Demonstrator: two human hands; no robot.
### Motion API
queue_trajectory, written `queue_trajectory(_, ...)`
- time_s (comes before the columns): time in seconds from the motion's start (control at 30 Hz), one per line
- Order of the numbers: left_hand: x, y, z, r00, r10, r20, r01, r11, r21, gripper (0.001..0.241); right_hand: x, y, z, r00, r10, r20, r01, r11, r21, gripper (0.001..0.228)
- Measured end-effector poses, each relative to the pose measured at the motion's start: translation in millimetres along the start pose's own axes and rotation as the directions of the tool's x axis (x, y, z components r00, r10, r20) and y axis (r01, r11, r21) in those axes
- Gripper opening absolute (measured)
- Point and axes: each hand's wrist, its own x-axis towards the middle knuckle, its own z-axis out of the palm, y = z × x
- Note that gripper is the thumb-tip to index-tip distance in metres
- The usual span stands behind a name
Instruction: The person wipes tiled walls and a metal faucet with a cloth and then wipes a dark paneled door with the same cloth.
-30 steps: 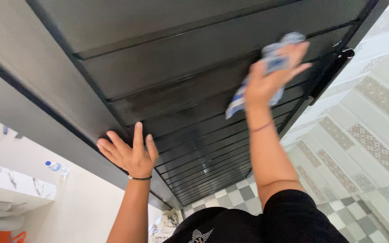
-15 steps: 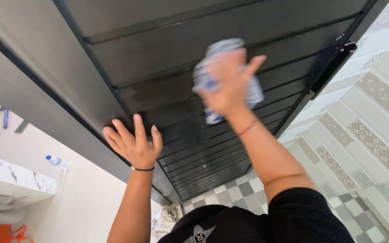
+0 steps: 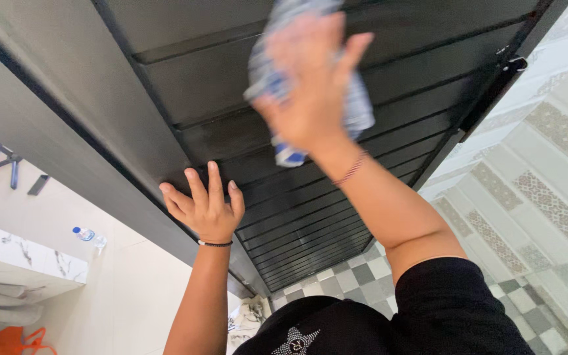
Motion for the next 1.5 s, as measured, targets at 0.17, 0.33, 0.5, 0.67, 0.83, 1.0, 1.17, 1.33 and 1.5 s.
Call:
queue_trajectory(0.17,-2.1,-0.3,-2.5,0.999,-0.010,0.031,0.010,1.000,0.007,0.048,19.7,-30.0,-7.0,0.937,-0.320,0.141,0.329,0.943,-0.046,0.072)
queue_trajectory(0.33,-0.5,-1.1,-3.0,1.000,0.008,0.011,-0.008,1.000,-0.004,0.049,10.4,67.3,-21.9,0.994,-0.088,-0.058,0.085,0.995,-0.051,0.065)
queue_trajectory(0.5,1.9,-1.9,-1.7,1.000,0.023,0.005,-0.023,1.000,-0.016,0.049,-60.5,242.5,-25.5,0.909,0.295,-0.293,-0.336,0.936,-0.101,0.073)
queue_trajectory(0.67,0.9,-1.3,1.0,0.999,0.031,0.013,-0.031,0.999,0.016,0.051,-80.1,363.1,-29.2,0.714,0.617,-0.331,-0.659,0.752,-0.021,0.065)
queue_trajectory(0.83,-0.8,-2.4,-1.2,0.999,0.029,0.034,-0.029,1.000,-0.001,0.054,-72.8,202.4,-8.3,0.931,0.286,-0.225,-0.296,0.955,-0.015,0.090)
queue_trajectory(1.0,-4.9,-0.9,-1.9,0.998,0.000,0.069,0.001,1.000,-0.013,0.058,-19.1,117.1,-31.7,0.992,-0.110,-0.058,0.092,0.962,-0.256,0.082)
queue_trajectory(1.17,-4.8,-0.7,0.4,0.998,-0.003,0.062,0.003,1.000,-0.005,0.059,-57.2,233.3,-36.9,0.955,0.183,-0.232,-0.198,0.979,-0.043,0.081)
queue_trajectory(1.33,-1.6,1.4,-2.0,0.998,0.000,0.061,0.000,1.000,-0.004,0.056,-93.6,396.2,-41.2,0.770,0.539,-0.343,-0.589,0.806,-0.057,0.072)
queue_trajectory(1.5,-1.4,-0.2,-2.4,0.999,0.011,0.043,-0.011,1.000,0.012,0.054,-71.5,324.5,-5.7,0.774,0.496,-0.395,-0.552,0.833,-0.037,0.067)
